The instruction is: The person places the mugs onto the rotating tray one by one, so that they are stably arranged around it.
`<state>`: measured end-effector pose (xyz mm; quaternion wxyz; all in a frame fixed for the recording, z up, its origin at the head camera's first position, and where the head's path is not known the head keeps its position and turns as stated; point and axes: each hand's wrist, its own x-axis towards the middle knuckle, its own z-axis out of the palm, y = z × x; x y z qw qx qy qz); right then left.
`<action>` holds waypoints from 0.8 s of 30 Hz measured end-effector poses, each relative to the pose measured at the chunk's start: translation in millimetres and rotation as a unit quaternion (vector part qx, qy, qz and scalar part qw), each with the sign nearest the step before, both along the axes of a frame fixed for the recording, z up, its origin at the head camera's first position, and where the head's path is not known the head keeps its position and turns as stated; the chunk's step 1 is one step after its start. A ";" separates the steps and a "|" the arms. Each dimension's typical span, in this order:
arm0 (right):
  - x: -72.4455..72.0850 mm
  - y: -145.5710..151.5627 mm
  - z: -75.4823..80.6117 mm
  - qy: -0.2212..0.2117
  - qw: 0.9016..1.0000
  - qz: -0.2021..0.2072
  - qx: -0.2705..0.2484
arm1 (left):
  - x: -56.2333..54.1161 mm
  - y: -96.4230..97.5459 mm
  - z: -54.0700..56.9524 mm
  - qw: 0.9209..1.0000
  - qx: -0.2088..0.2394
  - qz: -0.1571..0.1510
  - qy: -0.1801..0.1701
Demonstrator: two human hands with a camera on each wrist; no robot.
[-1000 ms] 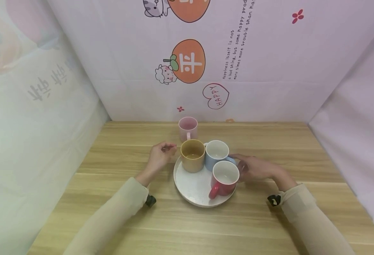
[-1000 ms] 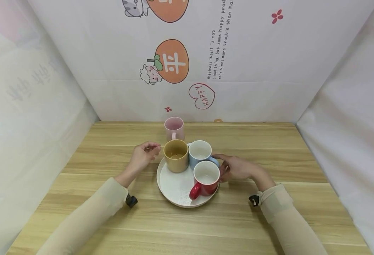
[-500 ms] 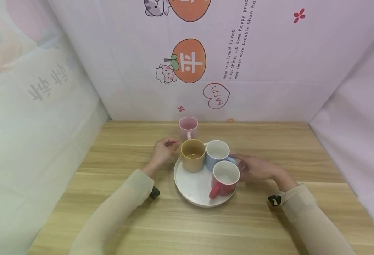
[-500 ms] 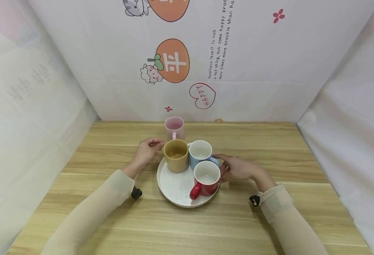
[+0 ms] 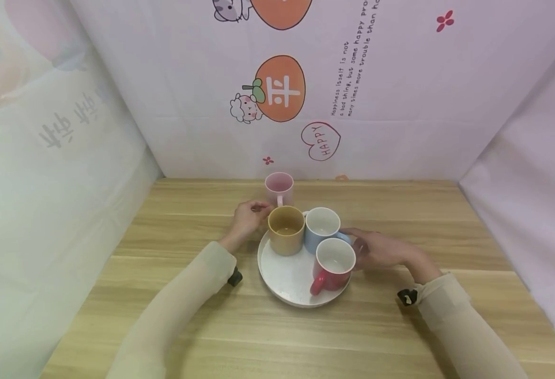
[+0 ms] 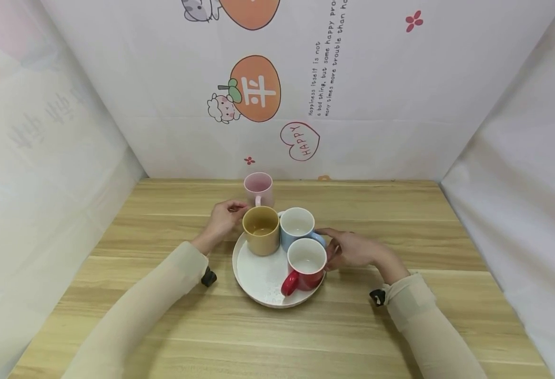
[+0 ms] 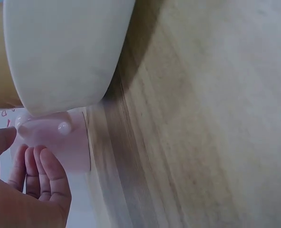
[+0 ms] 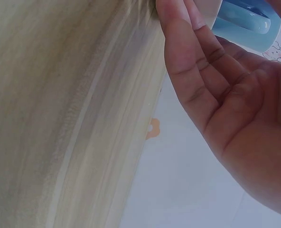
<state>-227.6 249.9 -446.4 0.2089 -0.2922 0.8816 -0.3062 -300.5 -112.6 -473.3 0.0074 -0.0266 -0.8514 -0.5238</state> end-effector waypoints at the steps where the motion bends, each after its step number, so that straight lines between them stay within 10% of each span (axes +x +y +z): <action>1: -0.1 -0.1 0.0 0.001 1.000 0.000 0.001 | -1.4 1.0 -0.2 1.000 0.000 -0.002 0.001; 24: -2.2 0.6 -2.8 0.008 1.000 0.000 0.006 | -11.6 17.3 5.8 1.000 -0.027 -0.011 -0.008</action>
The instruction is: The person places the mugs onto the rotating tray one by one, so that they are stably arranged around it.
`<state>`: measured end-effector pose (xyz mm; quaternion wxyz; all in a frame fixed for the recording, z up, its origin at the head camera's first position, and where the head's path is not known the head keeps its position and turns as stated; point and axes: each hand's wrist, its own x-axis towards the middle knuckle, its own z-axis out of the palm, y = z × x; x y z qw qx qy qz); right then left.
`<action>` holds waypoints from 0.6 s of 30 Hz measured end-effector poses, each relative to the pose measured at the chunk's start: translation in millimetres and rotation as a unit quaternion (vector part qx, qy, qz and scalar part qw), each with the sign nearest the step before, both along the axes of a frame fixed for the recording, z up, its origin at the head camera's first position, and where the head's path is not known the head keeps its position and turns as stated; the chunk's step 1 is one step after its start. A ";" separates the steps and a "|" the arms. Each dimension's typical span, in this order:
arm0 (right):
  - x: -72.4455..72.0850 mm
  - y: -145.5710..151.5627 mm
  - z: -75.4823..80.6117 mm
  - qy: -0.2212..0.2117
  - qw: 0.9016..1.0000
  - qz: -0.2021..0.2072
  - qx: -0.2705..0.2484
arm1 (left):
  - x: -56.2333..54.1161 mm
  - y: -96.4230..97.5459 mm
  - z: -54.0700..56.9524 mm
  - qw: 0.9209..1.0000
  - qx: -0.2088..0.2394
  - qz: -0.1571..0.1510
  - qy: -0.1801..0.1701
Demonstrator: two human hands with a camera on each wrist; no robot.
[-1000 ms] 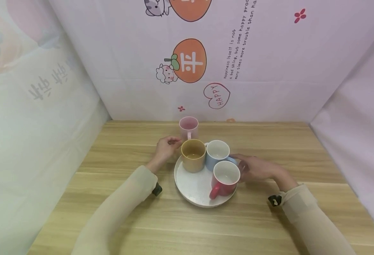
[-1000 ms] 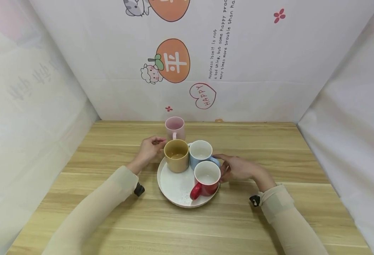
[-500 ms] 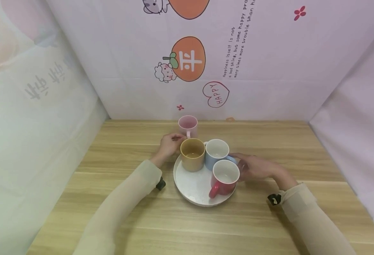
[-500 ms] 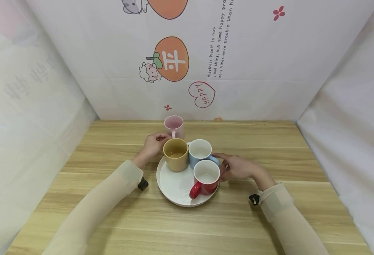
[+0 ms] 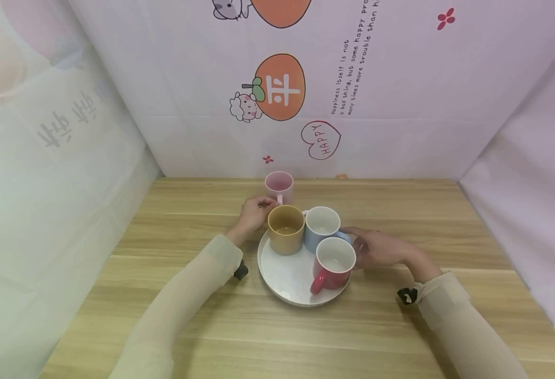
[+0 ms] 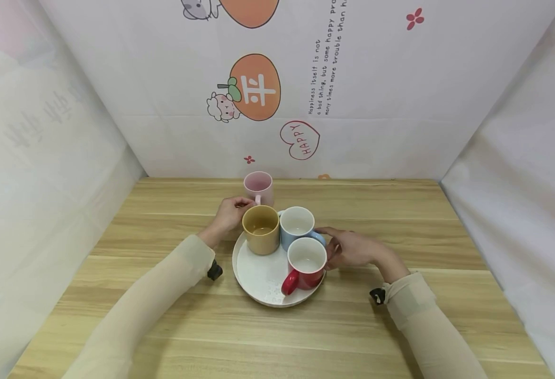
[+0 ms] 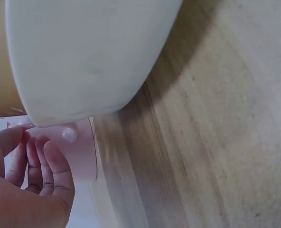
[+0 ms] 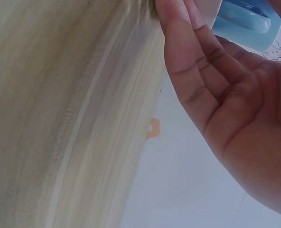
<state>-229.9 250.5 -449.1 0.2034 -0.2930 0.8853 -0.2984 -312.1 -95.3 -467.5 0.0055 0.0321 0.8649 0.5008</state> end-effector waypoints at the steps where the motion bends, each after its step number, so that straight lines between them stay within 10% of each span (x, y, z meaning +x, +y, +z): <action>1: 0.0 -0.1 0.3 0.001 1.000 0.000 0.001 | 0.1 -0.1 1.0 1.000 -0.005 -0.001 0.001; 18: 1.7 -0.5 3.5 0.002 1.000 0.001 -0.003 | 1.6 2.9 3.9 0.998 0.048 -0.007 -0.047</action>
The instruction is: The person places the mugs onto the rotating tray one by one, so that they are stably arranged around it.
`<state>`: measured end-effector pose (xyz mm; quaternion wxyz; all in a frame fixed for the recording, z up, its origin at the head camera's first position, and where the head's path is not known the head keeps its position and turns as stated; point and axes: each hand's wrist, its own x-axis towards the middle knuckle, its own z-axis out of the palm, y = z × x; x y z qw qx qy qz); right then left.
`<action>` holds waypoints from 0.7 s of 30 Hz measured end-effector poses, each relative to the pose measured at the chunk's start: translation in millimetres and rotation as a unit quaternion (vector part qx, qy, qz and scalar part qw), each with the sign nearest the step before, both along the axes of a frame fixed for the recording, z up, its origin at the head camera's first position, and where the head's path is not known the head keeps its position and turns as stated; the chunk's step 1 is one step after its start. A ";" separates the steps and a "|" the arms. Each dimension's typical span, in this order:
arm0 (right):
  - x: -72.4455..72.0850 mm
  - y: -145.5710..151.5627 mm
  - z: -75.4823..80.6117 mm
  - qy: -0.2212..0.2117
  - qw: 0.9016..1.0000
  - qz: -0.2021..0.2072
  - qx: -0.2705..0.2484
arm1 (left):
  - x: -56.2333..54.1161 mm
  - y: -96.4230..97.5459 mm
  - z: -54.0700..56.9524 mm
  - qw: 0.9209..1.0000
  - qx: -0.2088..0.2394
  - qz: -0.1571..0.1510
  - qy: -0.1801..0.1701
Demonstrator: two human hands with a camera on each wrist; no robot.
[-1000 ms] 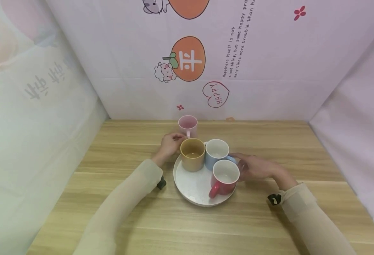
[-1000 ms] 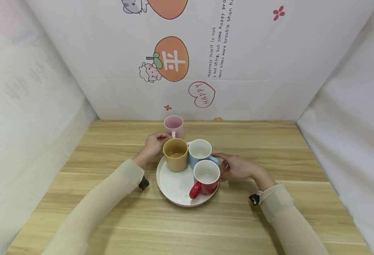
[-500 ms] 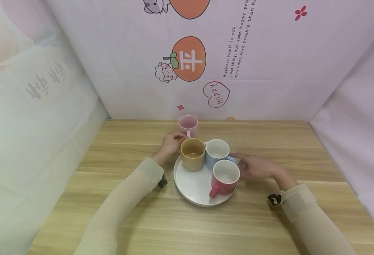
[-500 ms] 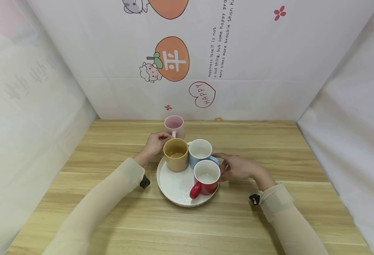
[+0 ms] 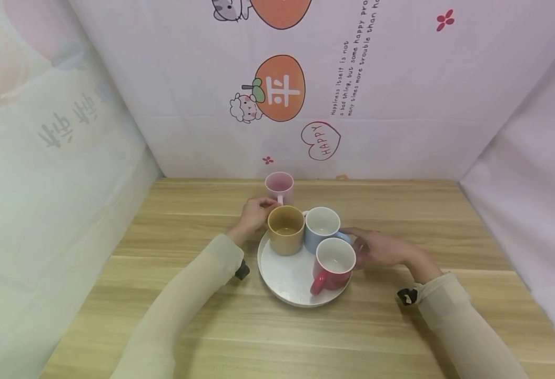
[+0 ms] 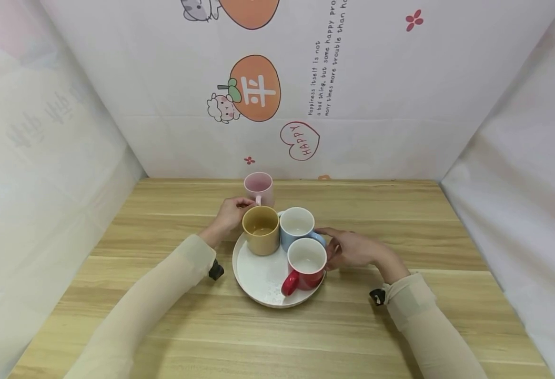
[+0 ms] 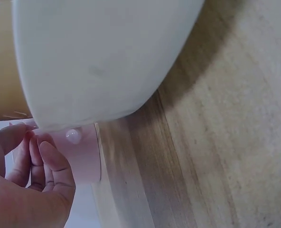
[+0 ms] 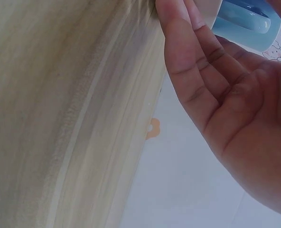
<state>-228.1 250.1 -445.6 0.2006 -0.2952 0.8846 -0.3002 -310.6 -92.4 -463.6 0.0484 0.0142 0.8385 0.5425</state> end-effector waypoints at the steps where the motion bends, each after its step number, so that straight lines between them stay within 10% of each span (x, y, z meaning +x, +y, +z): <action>1: -0.1 -0.3 -0.1 0.001 1.000 0.000 0.001 | 0.6 -0.8 0.3 1.000 0.000 0.000 0.000; 21: -0.8 -1.2 1.6 -0.006 1.000 0.004 0.003 | -3.3 -11.7 -1.3 1.000 -0.003 0.022 0.013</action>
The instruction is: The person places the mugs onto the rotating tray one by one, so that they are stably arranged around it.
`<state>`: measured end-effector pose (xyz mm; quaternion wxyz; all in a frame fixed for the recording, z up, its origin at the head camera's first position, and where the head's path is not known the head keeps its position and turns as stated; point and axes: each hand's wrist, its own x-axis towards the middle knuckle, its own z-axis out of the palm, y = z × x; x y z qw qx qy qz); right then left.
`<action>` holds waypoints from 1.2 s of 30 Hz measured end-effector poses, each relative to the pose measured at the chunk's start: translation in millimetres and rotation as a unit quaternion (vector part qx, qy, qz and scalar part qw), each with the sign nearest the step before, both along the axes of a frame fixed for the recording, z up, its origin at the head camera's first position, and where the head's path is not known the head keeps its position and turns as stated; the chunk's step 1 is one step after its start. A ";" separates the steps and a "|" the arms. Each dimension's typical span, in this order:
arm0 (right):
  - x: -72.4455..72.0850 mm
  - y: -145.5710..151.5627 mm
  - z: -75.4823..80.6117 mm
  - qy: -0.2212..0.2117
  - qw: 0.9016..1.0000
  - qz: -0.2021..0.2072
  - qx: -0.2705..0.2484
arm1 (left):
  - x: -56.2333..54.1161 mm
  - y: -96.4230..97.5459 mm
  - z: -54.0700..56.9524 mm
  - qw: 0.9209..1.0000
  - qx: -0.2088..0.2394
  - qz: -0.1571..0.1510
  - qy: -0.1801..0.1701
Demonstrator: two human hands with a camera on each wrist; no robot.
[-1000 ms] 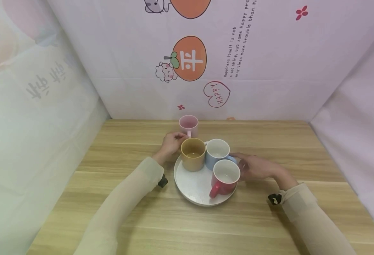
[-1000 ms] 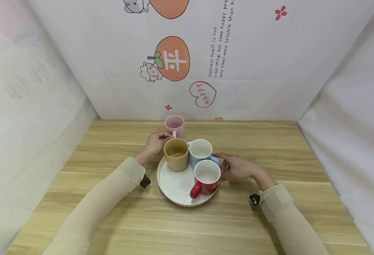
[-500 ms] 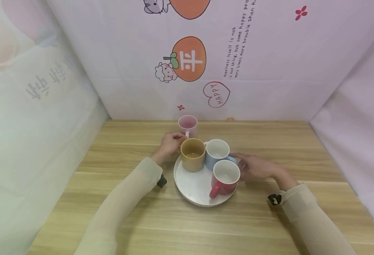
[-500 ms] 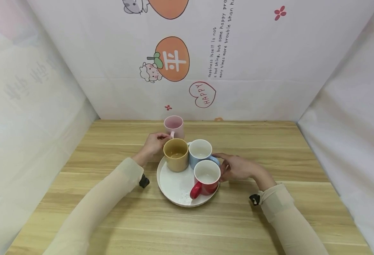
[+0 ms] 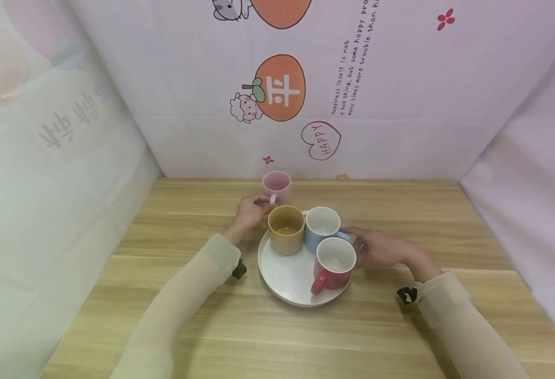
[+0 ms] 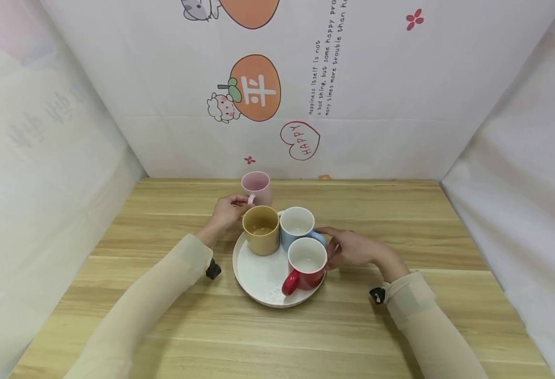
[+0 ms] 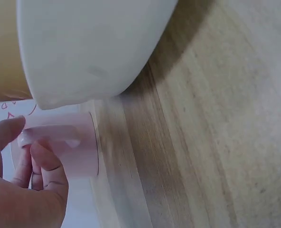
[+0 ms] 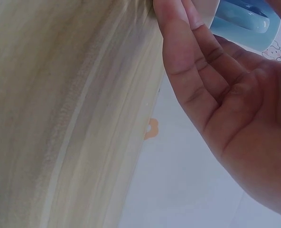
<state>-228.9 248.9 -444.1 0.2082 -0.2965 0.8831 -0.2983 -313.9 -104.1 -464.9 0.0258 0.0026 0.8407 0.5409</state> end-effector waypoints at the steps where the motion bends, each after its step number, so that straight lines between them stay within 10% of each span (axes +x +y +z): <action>1: -0.2 -0.2 0.0 0.000 1.000 0.001 0.000 | -0.2 0.6 0.1 1.000 -0.003 0.002 0.005; 22: -3.2 2.6 -1.5 -0.009 1.000 -0.003 -0.005 | -9.3 -21.7 2.2 0.989 0.120 0.068 -0.046; 36: -2.7 1.4 -2.4 0.001 1.000 0.003 -0.001 | -13.8 -26.9 -0.8 0.994 -0.034 0.105 0.027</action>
